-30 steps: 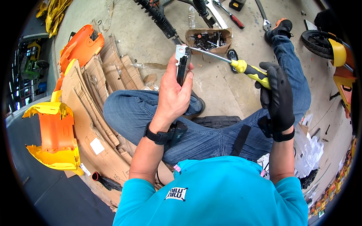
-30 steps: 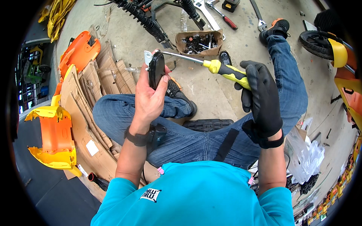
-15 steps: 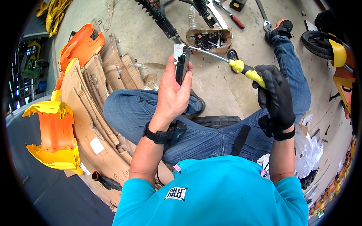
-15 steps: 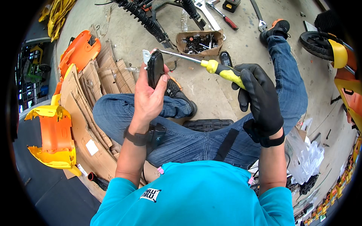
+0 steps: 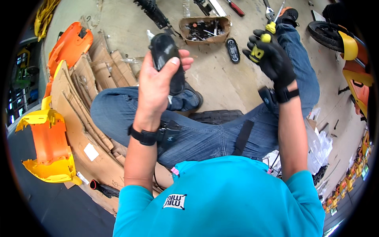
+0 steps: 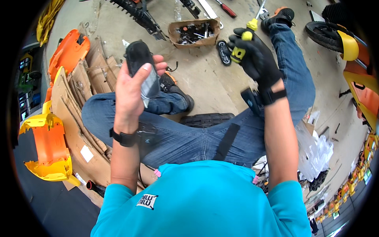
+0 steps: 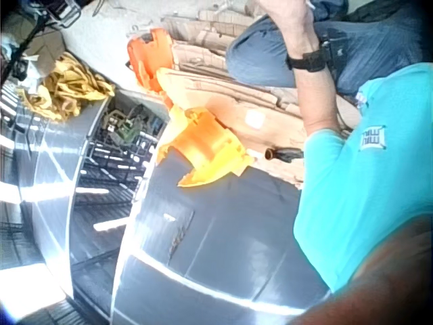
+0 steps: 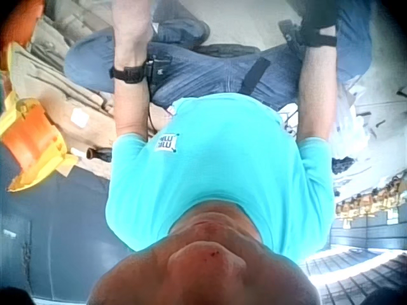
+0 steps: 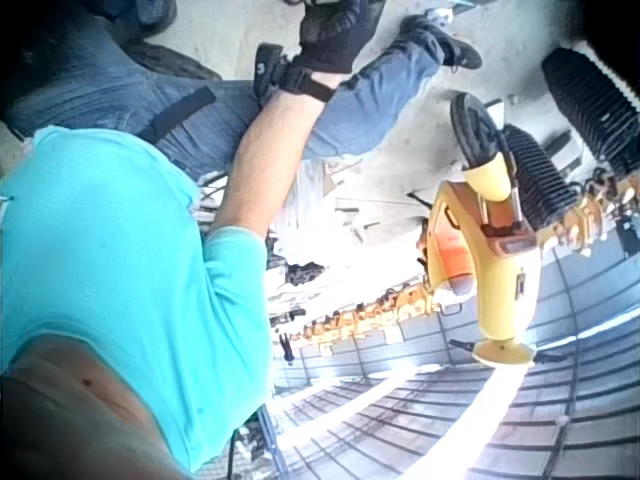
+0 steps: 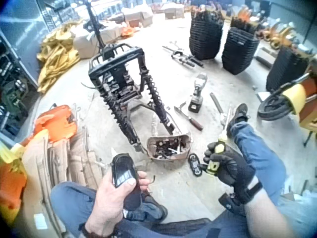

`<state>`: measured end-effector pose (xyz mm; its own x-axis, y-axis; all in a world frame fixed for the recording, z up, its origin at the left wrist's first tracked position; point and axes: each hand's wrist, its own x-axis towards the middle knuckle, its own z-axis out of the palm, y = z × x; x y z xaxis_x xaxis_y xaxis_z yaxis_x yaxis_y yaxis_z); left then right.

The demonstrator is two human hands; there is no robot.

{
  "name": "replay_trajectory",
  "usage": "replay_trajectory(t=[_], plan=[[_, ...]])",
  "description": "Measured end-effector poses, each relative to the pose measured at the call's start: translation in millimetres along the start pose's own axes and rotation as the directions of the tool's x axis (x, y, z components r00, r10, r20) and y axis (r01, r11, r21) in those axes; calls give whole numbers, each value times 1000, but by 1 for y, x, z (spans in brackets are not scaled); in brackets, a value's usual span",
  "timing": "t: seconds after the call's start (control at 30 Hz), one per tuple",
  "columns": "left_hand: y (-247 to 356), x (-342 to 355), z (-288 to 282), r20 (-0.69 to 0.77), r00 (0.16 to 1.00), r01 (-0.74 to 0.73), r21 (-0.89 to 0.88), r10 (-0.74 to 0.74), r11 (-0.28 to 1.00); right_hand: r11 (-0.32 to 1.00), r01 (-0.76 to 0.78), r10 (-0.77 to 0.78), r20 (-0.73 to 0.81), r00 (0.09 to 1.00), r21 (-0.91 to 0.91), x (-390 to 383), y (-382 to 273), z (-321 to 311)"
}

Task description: The person holds two dashboard display panels, compares them, and then uses a screwdriver to secure a small metal bracket to the back of one of the display units.

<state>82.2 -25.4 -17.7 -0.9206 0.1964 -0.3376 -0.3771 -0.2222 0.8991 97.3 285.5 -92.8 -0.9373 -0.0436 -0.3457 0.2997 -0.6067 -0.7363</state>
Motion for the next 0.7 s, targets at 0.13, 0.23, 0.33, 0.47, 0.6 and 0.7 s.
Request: replay_trajectory(t=[0.13, 0.23, 0.33, 0.47, 0.6, 0.7], plan=[[2, 2, -3, -6, 1000, 31, -49, -31, 998, 951, -86, 3, -272, 962, -297, 69, 34, -31], [1, 5, -3, -19, 999, 24, -86, -26, 996, 839, -206, 41, -319, 947, -503, 97, 87, -62], [2, 6, -4, -44, 999, 20, -88, -24, 996, 451, -340, -5, -384, 923, -825, 98, 145, -92], [0, 6, -8, -78, 993, 79, -87, -86, 993, 78, -326, -64, -331, 941, -942, 65, 204, -99], [0, 10, -7, -79, 985, 143, -130, -154, 981, -12, -230, 36, -230, 972, -973, 43, 225, -92], [0, 12, -8, -51, 983, 168, -169, -178, 971, -40, -180, -30, -179, 983, -983, 47, 234, -92]])
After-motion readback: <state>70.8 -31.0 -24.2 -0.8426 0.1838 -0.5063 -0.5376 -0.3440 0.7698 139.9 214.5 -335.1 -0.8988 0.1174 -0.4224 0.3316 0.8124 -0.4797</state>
